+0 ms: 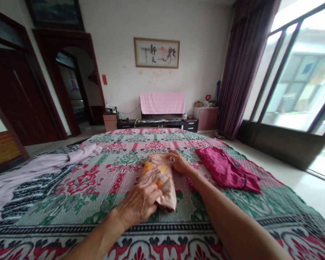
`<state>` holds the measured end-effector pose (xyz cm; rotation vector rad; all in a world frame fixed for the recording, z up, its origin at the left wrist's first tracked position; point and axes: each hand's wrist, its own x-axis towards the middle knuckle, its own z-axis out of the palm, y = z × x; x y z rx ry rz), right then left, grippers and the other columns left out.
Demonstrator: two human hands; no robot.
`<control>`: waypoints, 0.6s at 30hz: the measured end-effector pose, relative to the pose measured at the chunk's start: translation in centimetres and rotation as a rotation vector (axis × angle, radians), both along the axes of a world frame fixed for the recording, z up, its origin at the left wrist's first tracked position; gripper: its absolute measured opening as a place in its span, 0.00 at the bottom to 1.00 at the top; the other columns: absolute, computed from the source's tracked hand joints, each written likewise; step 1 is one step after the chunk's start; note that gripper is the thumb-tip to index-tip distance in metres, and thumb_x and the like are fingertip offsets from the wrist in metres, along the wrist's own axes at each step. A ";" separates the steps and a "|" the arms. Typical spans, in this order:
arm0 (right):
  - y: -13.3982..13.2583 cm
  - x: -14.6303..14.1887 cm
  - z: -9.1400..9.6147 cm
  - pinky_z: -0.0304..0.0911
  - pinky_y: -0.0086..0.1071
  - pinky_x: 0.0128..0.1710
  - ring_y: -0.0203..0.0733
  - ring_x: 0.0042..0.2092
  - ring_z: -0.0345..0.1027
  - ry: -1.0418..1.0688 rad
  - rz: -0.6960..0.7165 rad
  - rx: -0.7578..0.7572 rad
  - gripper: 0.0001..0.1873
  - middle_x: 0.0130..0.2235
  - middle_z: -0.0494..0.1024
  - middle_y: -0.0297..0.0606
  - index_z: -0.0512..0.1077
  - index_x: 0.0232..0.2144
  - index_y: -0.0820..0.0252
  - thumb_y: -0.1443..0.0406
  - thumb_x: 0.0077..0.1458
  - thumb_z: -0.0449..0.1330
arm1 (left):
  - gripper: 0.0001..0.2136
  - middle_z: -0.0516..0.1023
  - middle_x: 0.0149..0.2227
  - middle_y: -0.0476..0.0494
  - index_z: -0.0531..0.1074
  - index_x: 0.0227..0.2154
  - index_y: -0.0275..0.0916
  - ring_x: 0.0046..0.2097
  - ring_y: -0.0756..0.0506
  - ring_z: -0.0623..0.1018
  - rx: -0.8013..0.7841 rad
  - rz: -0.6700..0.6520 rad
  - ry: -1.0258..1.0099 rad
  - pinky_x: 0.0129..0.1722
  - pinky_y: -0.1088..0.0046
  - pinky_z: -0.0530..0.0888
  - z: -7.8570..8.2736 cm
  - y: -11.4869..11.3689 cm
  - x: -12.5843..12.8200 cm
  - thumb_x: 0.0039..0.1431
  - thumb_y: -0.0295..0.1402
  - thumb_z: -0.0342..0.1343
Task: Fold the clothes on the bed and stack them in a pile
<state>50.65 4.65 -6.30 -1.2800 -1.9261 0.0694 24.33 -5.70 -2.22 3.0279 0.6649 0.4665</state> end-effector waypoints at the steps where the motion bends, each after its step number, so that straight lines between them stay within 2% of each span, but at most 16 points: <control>1: 0.0 0.0 -0.1 0.56 0.39 0.55 0.43 0.54 0.63 -0.050 0.027 -0.022 0.24 0.54 0.70 0.45 0.74 0.40 0.61 0.78 0.43 0.49 | 0.08 0.75 0.34 0.44 0.72 0.34 0.39 0.37 0.46 0.74 -0.027 0.007 -0.034 0.37 0.70 0.71 -0.1 0.2 0.0 0.56 0.27 0.48; 5: 0.4 -0.2 -0.1 0.59 0.38 0.53 0.43 0.50 0.67 -0.129 0.013 -0.109 0.23 0.48 0.75 0.45 0.74 0.44 0.63 0.76 0.48 0.47 | 0.12 0.78 0.34 0.46 0.74 0.36 0.39 0.36 0.49 0.75 -0.180 0.104 -0.311 0.37 0.75 0.70 0.3 1.6 -0.5 0.55 0.25 0.46; 8: 0.5 -0.2 0.3 0.58 0.36 0.53 0.43 0.49 0.68 -0.152 0.002 -0.165 0.24 0.48 0.76 0.42 0.74 0.44 0.61 0.76 0.46 0.49 | 0.12 0.78 0.30 0.48 0.75 0.39 0.38 0.31 0.49 0.75 -0.281 0.309 -0.531 0.32 0.77 0.69 1.4 3.1 -1.4 0.56 0.31 0.48; 11: 0.4 -0.2 0.6 0.58 0.35 0.52 0.44 0.49 0.67 -0.178 -0.010 -0.182 0.25 0.47 0.76 0.42 0.74 0.45 0.61 0.75 0.45 0.50 | 0.12 0.78 0.27 0.49 0.76 0.35 0.36 0.30 0.48 0.74 -0.348 0.479 -0.709 0.31 0.77 0.68 1.8 5.0 -2.7 0.54 0.36 0.50; 15: 0.3 -0.7 0.3 0.59 0.31 0.47 0.42 0.43 0.68 -0.196 -0.108 -0.160 0.20 0.42 0.76 0.42 0.75 0.42 0.60 0.72 0.48 0.50 | 0.12 0.76 0.25 0.51 0.75 0.29 0.36 0.30 0.48 0.73 -0.456 0.560 -0.880 0.29 0.78 0.67 0.8 7.2 -4.2 0.50 0.40 0.53; 18: 0.3 -1.2 0.3 0.59 0.31 0.46 0.40 0.42 0.67 -0.158 -0.123 -0.086 0.15 0.39 0.75 0.42 0.75 0.35 0.60 0.72 0.49 0.50 | 0.12 0.73 0.21 0.52 0.74 0.26 0.36 0.26 0.49 0.71 -0.504 0.607 -0.952 0.26 0.78 0.66 0.8 7.9 -5.0 0.47 0.41 0.55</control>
